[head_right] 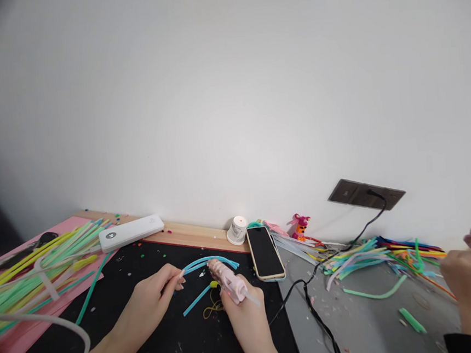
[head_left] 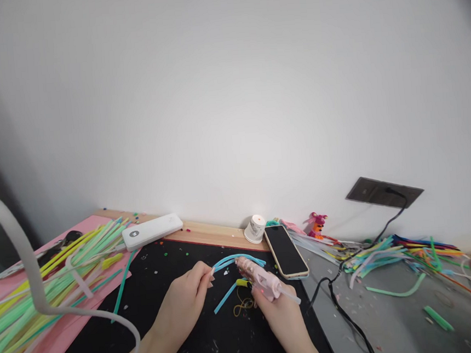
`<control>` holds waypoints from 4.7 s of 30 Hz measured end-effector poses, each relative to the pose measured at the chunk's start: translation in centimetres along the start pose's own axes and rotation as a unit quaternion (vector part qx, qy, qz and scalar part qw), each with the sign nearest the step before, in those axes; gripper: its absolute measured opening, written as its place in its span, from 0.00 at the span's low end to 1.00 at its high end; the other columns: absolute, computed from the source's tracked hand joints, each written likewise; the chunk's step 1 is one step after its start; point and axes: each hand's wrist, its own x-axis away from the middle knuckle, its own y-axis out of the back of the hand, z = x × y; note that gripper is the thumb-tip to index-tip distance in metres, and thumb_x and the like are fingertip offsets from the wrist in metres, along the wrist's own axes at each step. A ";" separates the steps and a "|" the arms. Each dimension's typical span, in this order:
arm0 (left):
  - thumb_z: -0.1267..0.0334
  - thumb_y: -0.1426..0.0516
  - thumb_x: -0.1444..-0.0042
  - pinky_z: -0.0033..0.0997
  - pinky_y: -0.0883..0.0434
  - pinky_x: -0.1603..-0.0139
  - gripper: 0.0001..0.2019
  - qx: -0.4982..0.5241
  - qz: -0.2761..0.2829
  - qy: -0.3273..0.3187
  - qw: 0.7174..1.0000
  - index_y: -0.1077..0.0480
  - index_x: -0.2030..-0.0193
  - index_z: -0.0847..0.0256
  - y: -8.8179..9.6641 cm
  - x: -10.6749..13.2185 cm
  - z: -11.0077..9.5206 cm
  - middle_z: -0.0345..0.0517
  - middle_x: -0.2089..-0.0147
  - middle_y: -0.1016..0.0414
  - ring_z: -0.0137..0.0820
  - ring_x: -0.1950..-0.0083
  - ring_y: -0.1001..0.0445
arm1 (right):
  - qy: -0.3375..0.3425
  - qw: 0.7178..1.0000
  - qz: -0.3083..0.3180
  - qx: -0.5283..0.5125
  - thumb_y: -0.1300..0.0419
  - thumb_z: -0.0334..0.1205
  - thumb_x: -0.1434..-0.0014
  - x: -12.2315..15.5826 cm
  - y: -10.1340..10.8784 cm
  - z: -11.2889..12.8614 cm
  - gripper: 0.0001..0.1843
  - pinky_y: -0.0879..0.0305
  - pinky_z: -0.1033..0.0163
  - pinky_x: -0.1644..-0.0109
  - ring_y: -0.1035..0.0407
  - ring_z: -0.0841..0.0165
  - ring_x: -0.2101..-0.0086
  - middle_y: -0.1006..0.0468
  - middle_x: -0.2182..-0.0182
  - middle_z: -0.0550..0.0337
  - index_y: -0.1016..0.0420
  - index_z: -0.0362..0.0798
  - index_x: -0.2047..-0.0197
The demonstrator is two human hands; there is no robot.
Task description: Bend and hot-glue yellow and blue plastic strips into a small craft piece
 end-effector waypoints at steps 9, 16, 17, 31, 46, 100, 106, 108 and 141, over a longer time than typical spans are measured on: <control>0.61 0.57 0.38 0.28 0.32 0.65 0.11 0.016 -0.007 0.006 1.000 0.37 0.68 0.56 -0.1 -0.1 0.1 0.41 0.68 0.25 0.33 0.65 0.24 | -0.012 0.999 -0.038 -0.024 0.44 0.35 0.47 0.0 0.1 -0.4 0.14 0.31 0.67 0.67 0.26 0.65 0.71 0.19 0.68 0.56 0.22 0.45 0.58; 0.62 0.57 0.39 0.28 0.31 0.65 0.11 0.026 -0.012 0.007 1.000 0.37 0.68 0.56 0.0 -0.1 0.2 0.40 0.68 0.25 0.33 0.65 0.24 | -0.004 1.000 -0.018 0.014 0.45 0.34 0.47 0.2 -0.1 -0.1 0.12 0.35 0.69 0.73 0.29 0.67 0.76 0.21 0.74 0.58 0.22 0.46 0.62; 0.62 0.57 0.39 0.28 0.31 0.65 0.11 0.028 -0.009 0.006 1.000 0.37 0.68 0.56 0.0 -0.1 0.2 0.40 0.68 0.25 0.33 0.65 0.24 | -0.007 1.000 -0.017 0.022 0.45 0.34 0.47 0.2 -0.2 -0.1 0.11 0.36 0.69 0.75 0.30 0.68 0.78 0.22 0.77 0.59 0.23 0.45 0.64; 0.63 0.57 0.38 0.27 0.33 0.65 0.11 0.027 0.010 -0.002 1.000 0.37 0.68 0.56 -0.2 0.1 -0.2 0.40 0.70 0.26 0.32 0.65 0.25 | 0.001 0.998 0.056 0.022 0.47 0.32 0.49 0.8 -1.0 0.4 0.08 0.49 0.70 0.79 0.45 0.75 0.82 0.39 0.84 0.69 0.38 0.48 0.78; 0.63 0.57 0.38 0.27 0.34 0.65 0.11 0.027 0.012 0.001 1.000 0.37 0.67 0.57 -0.4 0.0 0.1 0.40 0.69 0.27 0.32 0.65 0.26 | 0.010 0.997 0.067 0.034 0.46 0.32 0.49 0.7 -1.1 0.3 0.06 0.48 0.70 0.78 0.41 0.74 0.82 0.35 0.83 0.67 0.34 0.47 0.76; 0.63 0.57 0.38 0.27 0.33 0.64 0.11 0.034 0.000 0.002 0.999 0.37 0.67 0.57 -0.2 -0.1 -0.3 0.40 0.70 0.26 0.32 0.65 0.25 | -0.010 0.998 0.058 -0.027 0.46 0.34 0.48 0.6 -0.9 -0.1 0.07 0.48 0.70 0.78 0.44 0.74 0.81 0.39 0.82 0.68 0.37 0.47 0.76; 0.63 0.57 0.39 0.27 0.32 0.65 0.11 0.035 -0.005 0.002 0.999 0.37 0.68 0.57 -0.2 -0.2 -0.2 0.40 0.70 0.26 0.32 0.66 0.25 | -0.014 0.999 0.046 -0.018 0.46 0.34 0.48 0.5 -1.0 -0.3 0.06 0.47 0.69 0.78 0.43 0.74 0.81 0.36 0.83 0.67 0.35 0.46 0.75; 0.63 0.56 0.39 0.27 0.32 0.65 0.11 0.034 -0.010 0.004 0.999 0.36 0.68 0.57 -0.1 -0.2 -0.1 0.40 0.70 0.26 0.32 0.66 0.25 | -0.015 0.999 0.046 -0.014 0.46 0.35 0.47 0.5 -0.9 -0.3 0.06 0.46 0.69 0.78 0.43 0.74 0.81 0.36 0.83 0.67 0.35 0.46 0.75; 0.63 0.56 0.39 0.27 0.32 0.65 0.10 0.040 -0.020 0.018 0.999 0.37 0.68 0.56 0.0 -0.2 0.0 0.40 0.69 0.26 0.32 0.65 0.24 | 0.010 1.000 -0.001 -0.006 0.45 0.33 0.48 0.2 -0.5 -0.4 0.07 0.34 0.68 0.73 0.30 0.67 0.76 0.23 0.76 0.59 0.25 0.45 0.69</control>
